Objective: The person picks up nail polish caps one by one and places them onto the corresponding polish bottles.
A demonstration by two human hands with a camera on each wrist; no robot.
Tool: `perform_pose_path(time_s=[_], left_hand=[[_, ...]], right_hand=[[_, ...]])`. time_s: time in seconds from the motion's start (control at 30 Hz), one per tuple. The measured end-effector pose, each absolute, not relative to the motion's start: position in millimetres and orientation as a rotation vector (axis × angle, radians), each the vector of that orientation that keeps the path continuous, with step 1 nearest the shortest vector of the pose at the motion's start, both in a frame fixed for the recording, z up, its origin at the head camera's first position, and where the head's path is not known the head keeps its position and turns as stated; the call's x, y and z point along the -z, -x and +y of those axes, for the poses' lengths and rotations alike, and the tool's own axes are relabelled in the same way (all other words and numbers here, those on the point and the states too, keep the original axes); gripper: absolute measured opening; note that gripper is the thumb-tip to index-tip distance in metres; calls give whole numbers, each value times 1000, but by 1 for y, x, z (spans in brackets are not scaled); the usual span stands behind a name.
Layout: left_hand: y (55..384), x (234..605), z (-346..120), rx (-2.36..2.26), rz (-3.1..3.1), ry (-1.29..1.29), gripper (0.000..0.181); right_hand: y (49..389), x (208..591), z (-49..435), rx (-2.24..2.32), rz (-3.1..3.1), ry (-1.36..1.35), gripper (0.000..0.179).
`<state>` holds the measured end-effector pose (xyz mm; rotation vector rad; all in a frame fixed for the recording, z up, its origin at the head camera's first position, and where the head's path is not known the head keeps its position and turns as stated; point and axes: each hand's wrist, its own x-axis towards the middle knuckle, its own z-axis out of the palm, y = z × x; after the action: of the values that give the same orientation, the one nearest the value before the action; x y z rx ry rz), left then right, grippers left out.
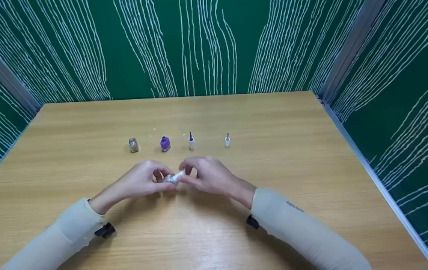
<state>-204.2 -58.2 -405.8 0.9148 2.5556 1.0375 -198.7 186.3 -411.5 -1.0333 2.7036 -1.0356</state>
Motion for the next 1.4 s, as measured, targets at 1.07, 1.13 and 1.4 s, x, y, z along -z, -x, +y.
perform_pose_path(time_s=[1.07, 1.13, 1.4], left_hand=[[186, 397, -79, -1049, 2565, -945, 21], [186, 396, -79, -1049, 2559, -942, 21], [185, 391, -78, -1061, 2562, -948, 18]], right_hand=[[191, 409, 177, 977, 2631, 1263, 34], [191, 409, 178, 995, 2643, 1317, 30], [189, 411, 175, 1067, 2666, 1276, 24]])
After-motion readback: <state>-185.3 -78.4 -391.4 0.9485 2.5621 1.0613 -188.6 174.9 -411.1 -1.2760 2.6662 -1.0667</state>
